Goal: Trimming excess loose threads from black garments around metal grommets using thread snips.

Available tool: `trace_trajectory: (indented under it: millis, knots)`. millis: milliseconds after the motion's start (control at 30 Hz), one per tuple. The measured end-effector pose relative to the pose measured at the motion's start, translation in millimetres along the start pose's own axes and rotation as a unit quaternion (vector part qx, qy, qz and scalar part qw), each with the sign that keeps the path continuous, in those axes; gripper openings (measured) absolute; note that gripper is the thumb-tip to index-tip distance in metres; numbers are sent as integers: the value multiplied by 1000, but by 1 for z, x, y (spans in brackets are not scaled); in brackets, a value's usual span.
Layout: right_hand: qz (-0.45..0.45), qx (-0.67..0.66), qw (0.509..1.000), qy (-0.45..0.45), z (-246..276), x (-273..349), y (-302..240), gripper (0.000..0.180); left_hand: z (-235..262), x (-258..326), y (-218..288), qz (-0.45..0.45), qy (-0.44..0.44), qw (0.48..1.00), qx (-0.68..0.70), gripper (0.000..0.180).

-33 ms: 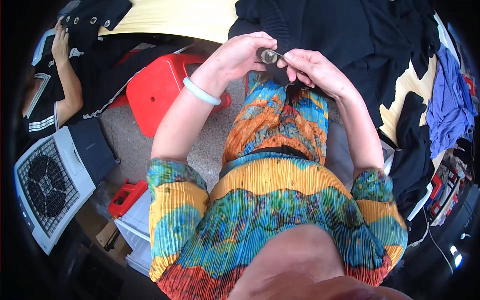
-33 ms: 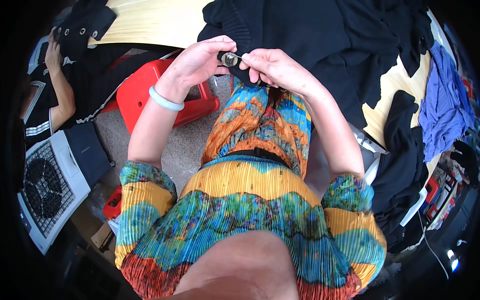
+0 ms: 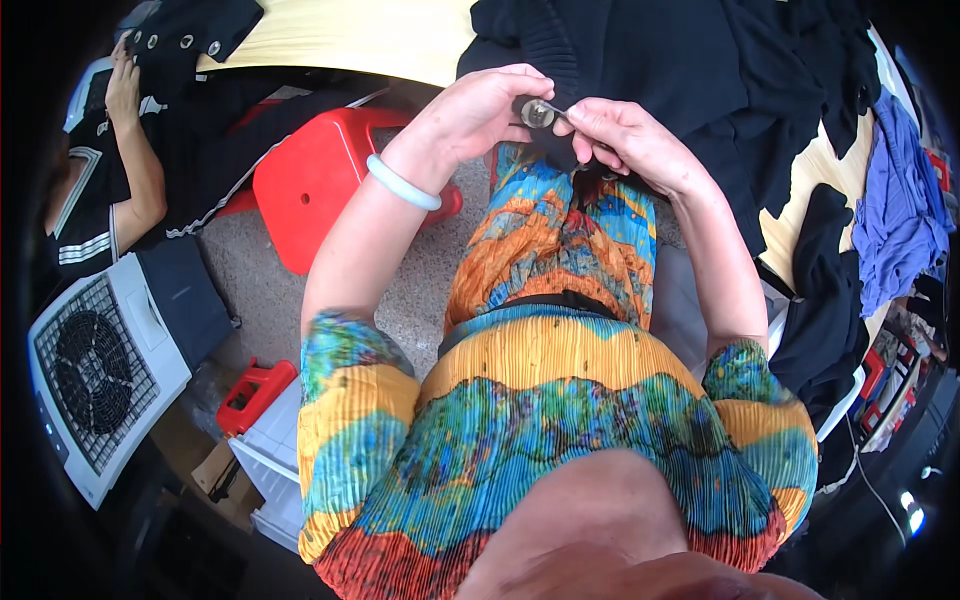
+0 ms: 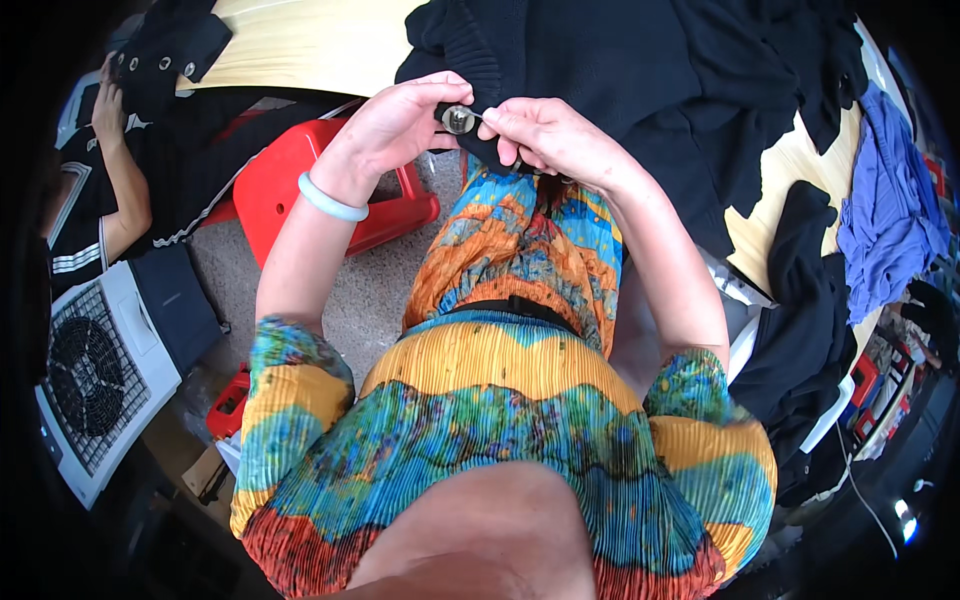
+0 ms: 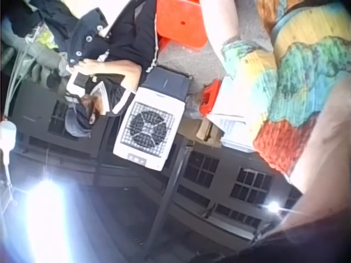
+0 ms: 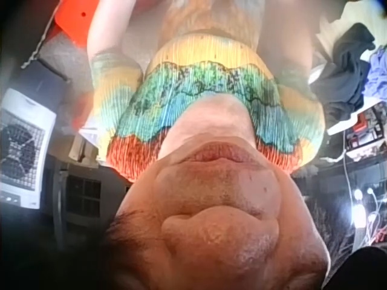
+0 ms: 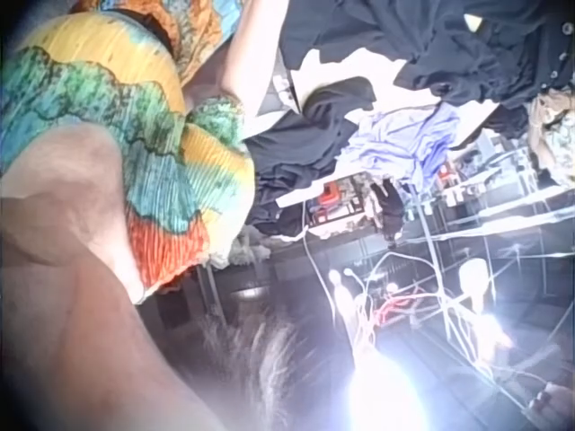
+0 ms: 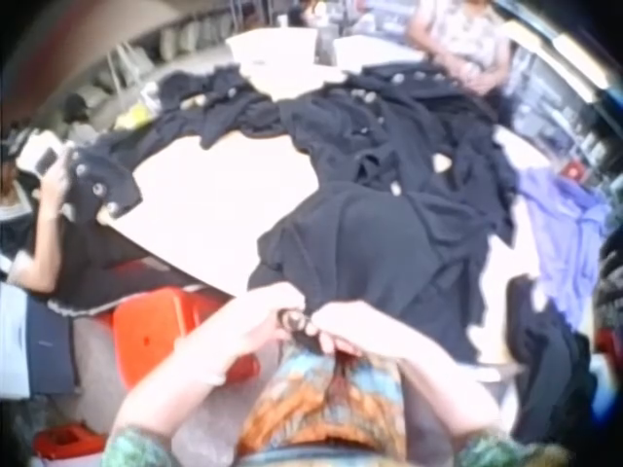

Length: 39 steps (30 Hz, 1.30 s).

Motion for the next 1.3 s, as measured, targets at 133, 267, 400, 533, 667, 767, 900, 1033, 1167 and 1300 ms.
trace_trajectory:
  millis: [133, 267, 400, 533, 667, 767, 900, 1033, 1167, 1300]
  knots:
    - [37, 1, 999, -26, 0, -1, 2, 30, -2, 1, 1, -3, 9, 1000, -4, 7]
    - [15, -63, 996, -53, 4, 0, 2, 32, 2, -1, -3, -33, -9, 999, 2, 8]
    - [-14, -86, 994, -68, 9, 1, 0, 33, -3, 5, -2, -44, -6, 999, -14, 8]
    - [17, -12, 999, -38, 15, 4, -3, 31, -1, 7, 0, -63, 2, 998, -25, 8]
    - [29, 16, 999, -29, 11, 2, -7, 30, -3, 11, 1, -88, 26, 994, -56, 7]
    - [48, 29, 998, -30, 10, 0, -7, 30, -4, 13, 1, -88, 30, 994, -51, 6]
    - [58, 81, 995, 4, 9, 5, -14, 29, -3, 10, 0, -83, 32, 995, -37, 6]
    - [73, 109, 991, 36, 9, 9, -15, 30, -2, 10, -1, -77, 42, 996, -21, 6]
    - [76, 142, 986, 47, 9, 12, -19, 29, -5, 13, -1, -108, 67, 992, 3, 7]
    - [79, 136, 987, 32, 6, 10, -23, 30, -10, 19, -1, -119, 42, 992, 32, 7]
Point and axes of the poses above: each hand's wrist, its own x-axis away from the middle knuckle, its own z-axis out of the back of the hand, y = z × x, the point moved 2 cm from there along -x, towards the middle knuckle, and after that the axes turned 9 degrees about y, right-handed, at the moved point
